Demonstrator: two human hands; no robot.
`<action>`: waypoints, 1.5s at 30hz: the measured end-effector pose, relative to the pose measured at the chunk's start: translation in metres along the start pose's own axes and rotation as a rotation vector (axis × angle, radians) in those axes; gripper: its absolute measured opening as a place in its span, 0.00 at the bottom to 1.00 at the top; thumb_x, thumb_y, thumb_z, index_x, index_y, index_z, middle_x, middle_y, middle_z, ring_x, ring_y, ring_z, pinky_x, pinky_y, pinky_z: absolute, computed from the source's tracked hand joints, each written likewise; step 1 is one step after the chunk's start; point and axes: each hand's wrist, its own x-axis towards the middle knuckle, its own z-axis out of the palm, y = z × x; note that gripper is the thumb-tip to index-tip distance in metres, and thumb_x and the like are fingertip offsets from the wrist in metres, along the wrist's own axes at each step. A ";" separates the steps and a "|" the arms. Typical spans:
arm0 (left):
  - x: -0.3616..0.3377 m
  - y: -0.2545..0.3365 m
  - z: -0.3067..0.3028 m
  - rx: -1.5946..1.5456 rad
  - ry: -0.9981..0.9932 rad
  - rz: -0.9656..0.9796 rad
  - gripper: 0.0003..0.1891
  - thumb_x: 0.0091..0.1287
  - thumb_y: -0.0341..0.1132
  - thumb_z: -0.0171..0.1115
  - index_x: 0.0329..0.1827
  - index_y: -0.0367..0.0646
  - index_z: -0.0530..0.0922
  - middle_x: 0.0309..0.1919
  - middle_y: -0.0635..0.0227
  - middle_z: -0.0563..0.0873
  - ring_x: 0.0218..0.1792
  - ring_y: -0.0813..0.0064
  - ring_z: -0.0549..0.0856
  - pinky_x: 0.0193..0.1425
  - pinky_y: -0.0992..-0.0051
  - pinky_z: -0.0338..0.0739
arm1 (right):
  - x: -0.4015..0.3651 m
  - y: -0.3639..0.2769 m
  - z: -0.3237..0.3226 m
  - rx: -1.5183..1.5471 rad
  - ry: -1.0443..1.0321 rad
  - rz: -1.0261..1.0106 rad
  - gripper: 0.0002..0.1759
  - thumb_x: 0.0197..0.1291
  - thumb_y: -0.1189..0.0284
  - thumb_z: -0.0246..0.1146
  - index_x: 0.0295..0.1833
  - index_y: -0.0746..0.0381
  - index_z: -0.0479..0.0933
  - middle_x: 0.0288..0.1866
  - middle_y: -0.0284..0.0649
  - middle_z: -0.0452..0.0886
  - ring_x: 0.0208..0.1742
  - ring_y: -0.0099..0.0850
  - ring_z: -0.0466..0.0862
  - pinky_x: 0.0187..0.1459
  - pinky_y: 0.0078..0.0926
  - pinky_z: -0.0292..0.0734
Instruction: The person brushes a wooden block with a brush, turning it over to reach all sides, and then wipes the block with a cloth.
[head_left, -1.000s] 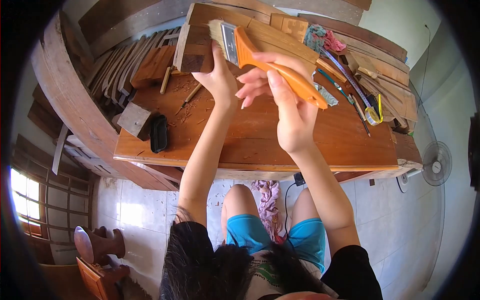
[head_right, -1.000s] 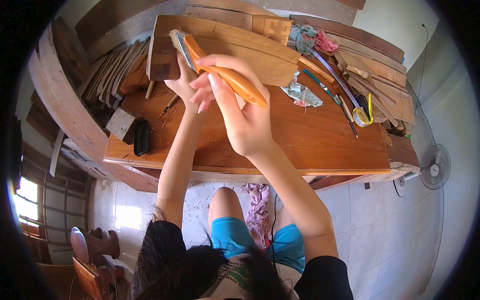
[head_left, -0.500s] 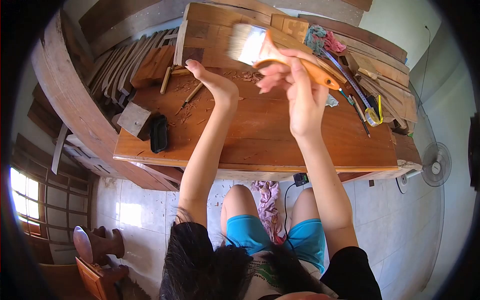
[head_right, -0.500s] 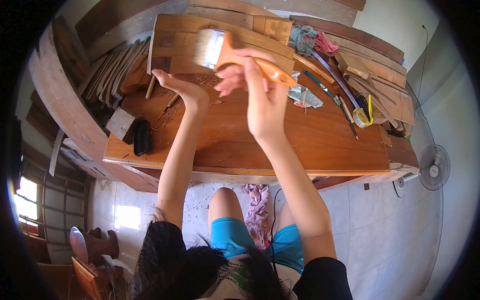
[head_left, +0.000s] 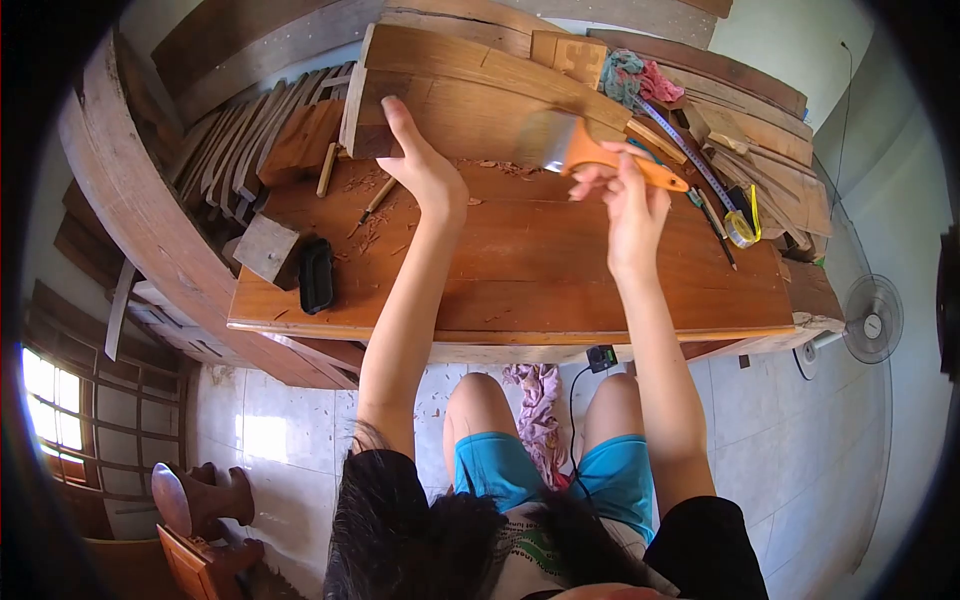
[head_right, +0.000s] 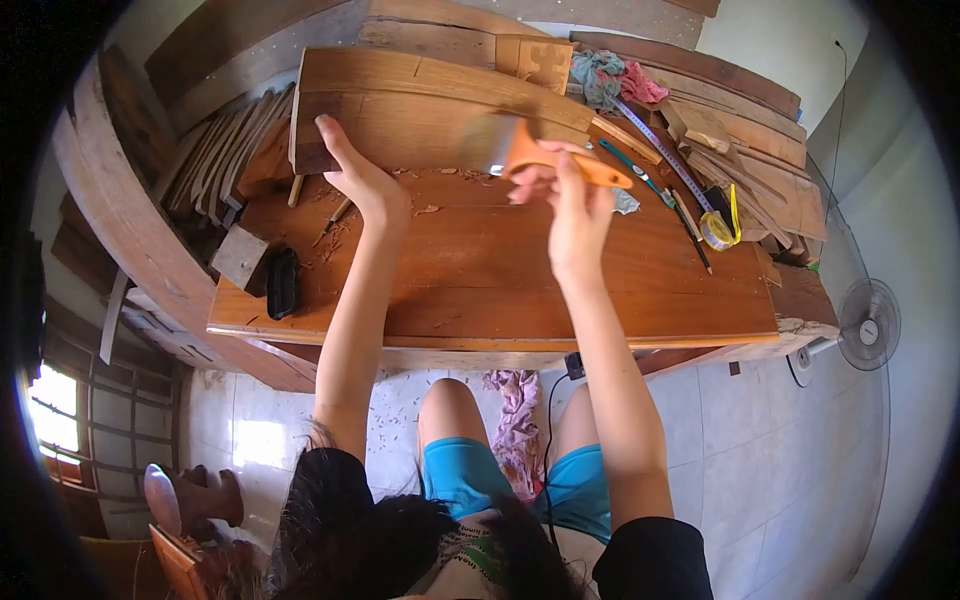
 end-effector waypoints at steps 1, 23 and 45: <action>0.001 -0.001 0.000 0.008 -0.018 0.027 0.31 0.74 0.51 0.65 0.66 0.32 0.71 0.62 0.61 0.77 0.60 0.71 0.76 0.68 0.69 0.68 | 0.000 0.001 -0.012 -0.077 0.061 0.021 0.18 0.80 0.63 0.52 0.59 0.67 0.76 0.33 0.46 0.85 0.32 0.32 0.86 0.37 0.31 0.84; -0.027 0.004 0.001 0.086 -0.309 0.194 0.28 0.70 0.32 0.68 0.69 0.35 0.65 0.61 0.59 0.76 0.61 0.70 0.75 0.69 0.66 0.67 | 0.023 0.051 0.041 -0.941 -0.280 -0.513 0.27 0.54 0.68 0.78 0.55 0.67 0.76 0.45 0.55 0.83 0.61 0.61 0.79 0.78 0.52 0.59; 0.016 -0.003 -0.011 0.015 -0.658 -0.137 0.47 0.66 0.62 0.67 0.79 0.46 0.57 0.66 0.51 0.78 0.66 0.59 0.78 0.72 0.55 0.72 | 0.047 0.007 -0.008 -0.381 -0.447 -0.399 0.37 0.46 0.88 0.76 0.58 0.57 0.64 0.68 0.46 0.82 0.68 0.38 0.81 0.70 0.34 0.73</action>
